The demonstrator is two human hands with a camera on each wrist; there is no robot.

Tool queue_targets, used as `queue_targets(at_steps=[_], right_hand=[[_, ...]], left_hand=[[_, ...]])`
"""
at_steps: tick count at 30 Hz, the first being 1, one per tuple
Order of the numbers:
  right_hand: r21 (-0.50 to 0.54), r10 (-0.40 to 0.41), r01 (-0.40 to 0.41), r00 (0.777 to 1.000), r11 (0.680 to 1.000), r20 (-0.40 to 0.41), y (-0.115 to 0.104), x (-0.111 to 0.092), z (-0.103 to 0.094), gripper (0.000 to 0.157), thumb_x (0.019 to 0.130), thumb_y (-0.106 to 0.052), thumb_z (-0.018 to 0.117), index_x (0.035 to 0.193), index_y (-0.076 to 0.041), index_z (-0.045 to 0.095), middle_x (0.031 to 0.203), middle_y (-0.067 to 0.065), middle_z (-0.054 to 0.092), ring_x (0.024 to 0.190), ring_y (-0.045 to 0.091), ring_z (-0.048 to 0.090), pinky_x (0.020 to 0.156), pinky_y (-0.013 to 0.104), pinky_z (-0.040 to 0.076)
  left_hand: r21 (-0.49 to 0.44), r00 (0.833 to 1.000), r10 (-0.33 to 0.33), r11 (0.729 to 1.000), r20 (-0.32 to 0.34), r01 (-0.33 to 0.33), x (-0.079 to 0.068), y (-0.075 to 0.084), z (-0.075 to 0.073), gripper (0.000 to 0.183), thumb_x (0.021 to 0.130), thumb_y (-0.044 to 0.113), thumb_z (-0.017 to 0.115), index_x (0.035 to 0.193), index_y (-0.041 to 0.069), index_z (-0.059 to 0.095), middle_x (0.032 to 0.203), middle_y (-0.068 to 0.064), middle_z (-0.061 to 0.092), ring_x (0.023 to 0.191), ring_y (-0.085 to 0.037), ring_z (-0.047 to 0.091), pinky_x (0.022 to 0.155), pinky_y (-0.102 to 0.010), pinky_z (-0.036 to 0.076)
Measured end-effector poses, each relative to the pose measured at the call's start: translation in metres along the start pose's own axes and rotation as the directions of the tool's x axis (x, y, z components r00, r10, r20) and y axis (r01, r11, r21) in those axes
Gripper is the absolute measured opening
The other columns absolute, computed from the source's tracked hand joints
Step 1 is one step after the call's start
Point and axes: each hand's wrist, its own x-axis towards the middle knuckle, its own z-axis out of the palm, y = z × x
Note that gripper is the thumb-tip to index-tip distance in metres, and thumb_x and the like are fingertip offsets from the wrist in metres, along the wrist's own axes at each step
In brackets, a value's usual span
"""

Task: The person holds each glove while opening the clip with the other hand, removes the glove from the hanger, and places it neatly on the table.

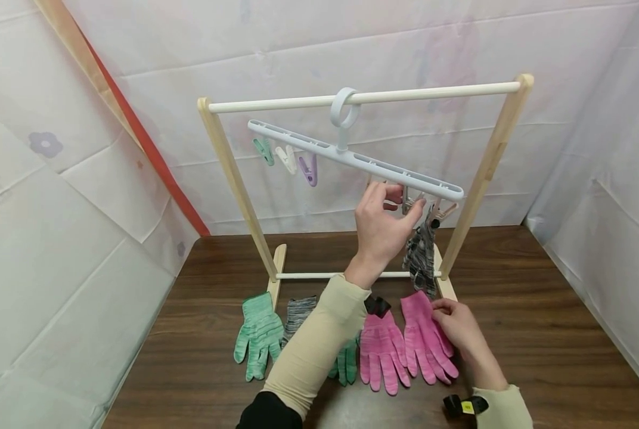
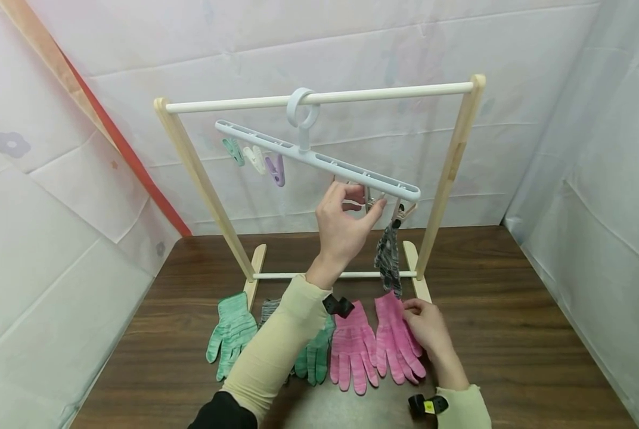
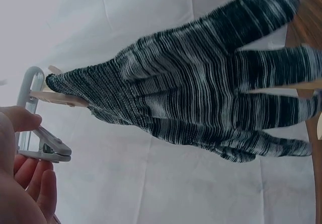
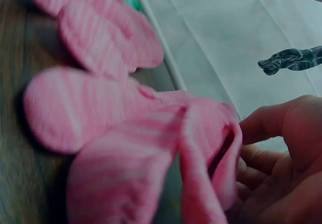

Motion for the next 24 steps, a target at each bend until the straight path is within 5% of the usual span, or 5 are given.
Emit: queue_targets(at_steps=[8,15,24], right_hand=[[-0.271,-0.054,0.035,0.997,0.962,-0.064,0.006,0.002,-0.004,0.024,0.090,-0.012,0.062,0.107,0.002,0.072,0.090,0.013,0.070,0.082,0.026,0.062,0.070,0.041,0.048],[-0.299,-0.070,0.035,0.992,0.954,-0.105,0.006,0.000,-0.005,0.026,0.094,-0.015,0.057,0.109,-0.002,0.074,0.109,0.024,0.070,0.097,0.043,0.064,0.079,0.055,0.049],[-0.249,-0.158,0.101,0.962,0.963,-0.222,-0.010,-0.007,-0.012,0.024,0.097,-0.017,0.058,0.105,-0.001,0.075,0.099,0.018,0.073,0.093,0.039,0.067,0.075,0.050,0.049]], left_hand=[[-0.009,1.000,-0.008,1.000,0.002,0.008,0.000,0.001,0.000,0.029,0.080,0.017,0.084,0.094,0.000,0.065,0.089,-0.008,0.063,0.076,-0.016,0.064,0.069,-0.018,0.053],[-0.014,1.000,-0.015,1.000,0.002,0.015,-0.001,0.002,-0.001,0.030,0.080,0.017,0.084,0.094,0.000,0.064,0.089,-0.008,0.063,0.075,-0.016,0.064,0.069,-0.016,0.052],[-0.009,1.000,-0.012,1.000,-0.003,0.012,-0.001,0.002,-0.001,0.030,0.080,0.018,0.084,0.094,0.000,0.065,0.089,-0.008,0.063,0.075,-0.016,0.064,0.069,-0.016,0.052]])
